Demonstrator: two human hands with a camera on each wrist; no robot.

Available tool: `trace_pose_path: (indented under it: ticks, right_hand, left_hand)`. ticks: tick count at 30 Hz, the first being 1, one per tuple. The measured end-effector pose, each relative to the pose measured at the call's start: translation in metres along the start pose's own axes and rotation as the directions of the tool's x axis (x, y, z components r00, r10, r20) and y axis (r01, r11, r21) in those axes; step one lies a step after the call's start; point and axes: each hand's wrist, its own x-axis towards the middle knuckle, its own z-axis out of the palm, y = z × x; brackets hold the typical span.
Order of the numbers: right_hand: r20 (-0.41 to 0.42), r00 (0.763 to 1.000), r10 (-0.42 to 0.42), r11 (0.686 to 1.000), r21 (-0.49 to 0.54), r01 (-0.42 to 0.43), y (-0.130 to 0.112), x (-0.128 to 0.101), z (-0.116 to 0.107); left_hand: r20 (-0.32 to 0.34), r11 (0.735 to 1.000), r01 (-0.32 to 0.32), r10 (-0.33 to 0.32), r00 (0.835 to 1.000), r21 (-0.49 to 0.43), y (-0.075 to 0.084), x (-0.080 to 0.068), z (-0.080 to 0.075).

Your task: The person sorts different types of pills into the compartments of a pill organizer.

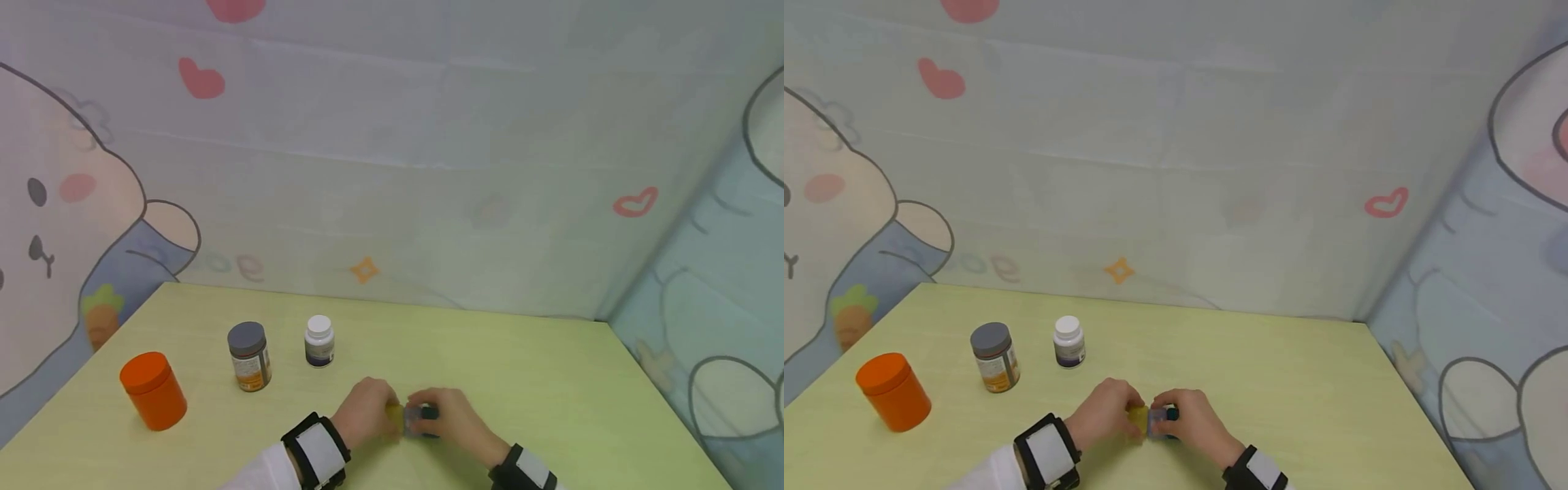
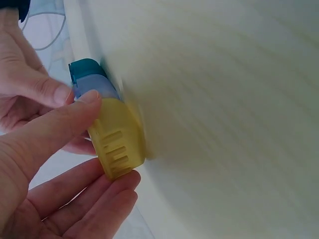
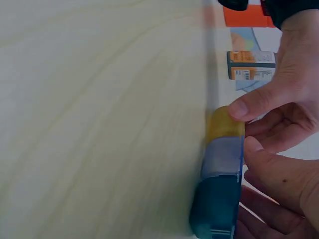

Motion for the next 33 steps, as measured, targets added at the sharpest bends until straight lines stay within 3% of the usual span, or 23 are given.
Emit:
trace_pose_path:
  ticks: [7, 10, 14, 17, 22, 27, 33]
  right_hand:
    - [0.002, 1.000, -0.011, 1.000, -0.019, 0.011, 0.004, -0.006, 0.003]
    - [-0.003, 1.000, -0.023, 0.999, -0.039, 0.023, 0.004, -0.009, 0.004]
    - [0.012, 1.000, -0.028, 0.997, -0.065, 0.028, 0.003, -0.009, 0.005]
    - [0.019, 0.999, -0.039, 0.994, -0.100, 0.041, 0.003, -0.009, 0.006]
    - [0.006, 0.996, -0.087, 0.986, -0.144, 0.087, 0.002, -0.008, 0.009]
    - [0.002, 0.996, -0.086, 0.987, -0.137, 0.086, 0.002, -0.006, 0.009]
    - [0.009, 0.997, -0.082, 0.986, -0.143, 0.083, 0.004, -0.006, 0.007]
  left_hand:
    - [0.010, 0.996, -0.066, 0.065, 0.998, 0.068, 0.001, 0.001, 0.000]
    - [0.023, 0.983, -0.118, 0.116, 0.993, 0.143, 0.001, 0.002, 0.002]
    - [0.017, 0.927, -0.210, 0.216, 0.976, 0.311, 0.001, 0.004, 0.005]
    - [0.010, 0.885, -0.260, 0.277, 0.961, 0.386, 0.001, 0.005, 0.005]
    - [0.032, 0.886, -0.263, 0.272, 0.962, 0.382, 0.003, 0.006, -0.002]
    - [0.093, 0.890, -0.273, 0.257, 0.962, 0.365, 0.004, 0.010, -0.006]
    - [0.149, 0.854, -0.324, 0.288, 0.946, 0.407, 0.004, 0.016, -0.005]
